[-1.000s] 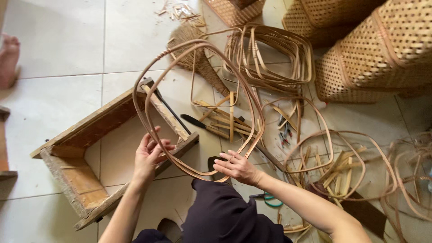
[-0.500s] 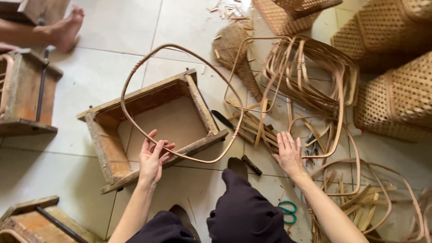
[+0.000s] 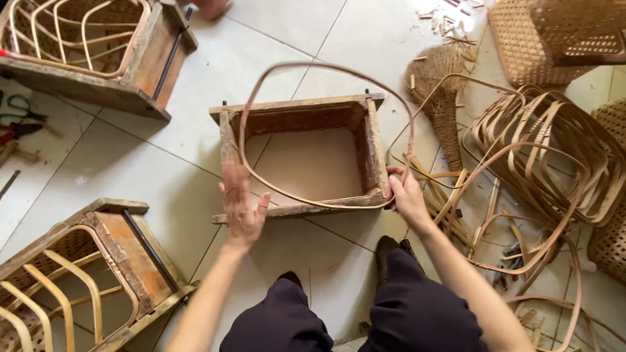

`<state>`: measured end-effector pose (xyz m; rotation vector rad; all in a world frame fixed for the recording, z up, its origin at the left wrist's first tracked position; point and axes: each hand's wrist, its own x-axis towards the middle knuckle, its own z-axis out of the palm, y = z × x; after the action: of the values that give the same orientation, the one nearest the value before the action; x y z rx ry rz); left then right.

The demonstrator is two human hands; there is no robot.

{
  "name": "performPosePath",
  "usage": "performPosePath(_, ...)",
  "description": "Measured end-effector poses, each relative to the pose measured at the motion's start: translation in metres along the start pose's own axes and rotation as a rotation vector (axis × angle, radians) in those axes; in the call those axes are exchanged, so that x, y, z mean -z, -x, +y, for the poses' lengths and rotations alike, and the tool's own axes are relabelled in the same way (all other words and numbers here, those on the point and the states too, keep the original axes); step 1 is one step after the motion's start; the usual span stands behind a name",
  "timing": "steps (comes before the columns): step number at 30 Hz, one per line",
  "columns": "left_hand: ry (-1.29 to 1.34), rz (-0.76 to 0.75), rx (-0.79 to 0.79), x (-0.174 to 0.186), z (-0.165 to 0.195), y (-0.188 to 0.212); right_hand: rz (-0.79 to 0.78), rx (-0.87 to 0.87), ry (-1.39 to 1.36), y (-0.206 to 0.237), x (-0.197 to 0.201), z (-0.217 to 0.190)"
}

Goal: The person sits on the floor and weaves a woven bamboo panel into a rectangular wooden basket frame, pressing and fitting the woven sheet against the frame sides. They then bend and insert thin bamboo strips across the basket opening, securing them along the rim by hand.

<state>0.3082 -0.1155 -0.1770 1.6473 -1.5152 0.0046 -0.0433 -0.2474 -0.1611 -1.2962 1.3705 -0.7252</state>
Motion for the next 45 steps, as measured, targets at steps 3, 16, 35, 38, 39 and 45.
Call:
performPosePath(3,-0.229,-0.282,-0.258,0.014,-0.035,-0.015,-0.106,-0.052,0.114,-0.022,-0.001,-0.009)
performPosePath(16,-0.124,-0.454,-0.337,0.014,-0.080,-0.015,0.149,0.165,0.471,-0.054,-0.037,-0.025)
performPosePath(35,-0.264,-0.566,-0.389,-0.005,-0.100,-0.004,-0.234,0.379,1.043,-0.203,-0.130,-0.178)
performPosePath(38,-0.240,-0.452,-0.385,-0.005,-0.104,0.001,-0.269,0.260,0.759,-0.194,-0.115,-0.216)
performPosePath(39,-0.226,-0.387,-0.392,-0.007,-0.105,0.003,-0.250,0.404,0.675,-0.187,-0.096,-0.227)
performPosePath(45,-0.237,-0.260,-0.233,-0.016,-0.116,0.015,-0.326,0.959,0.437,-0.102,-0.052,-0.203)
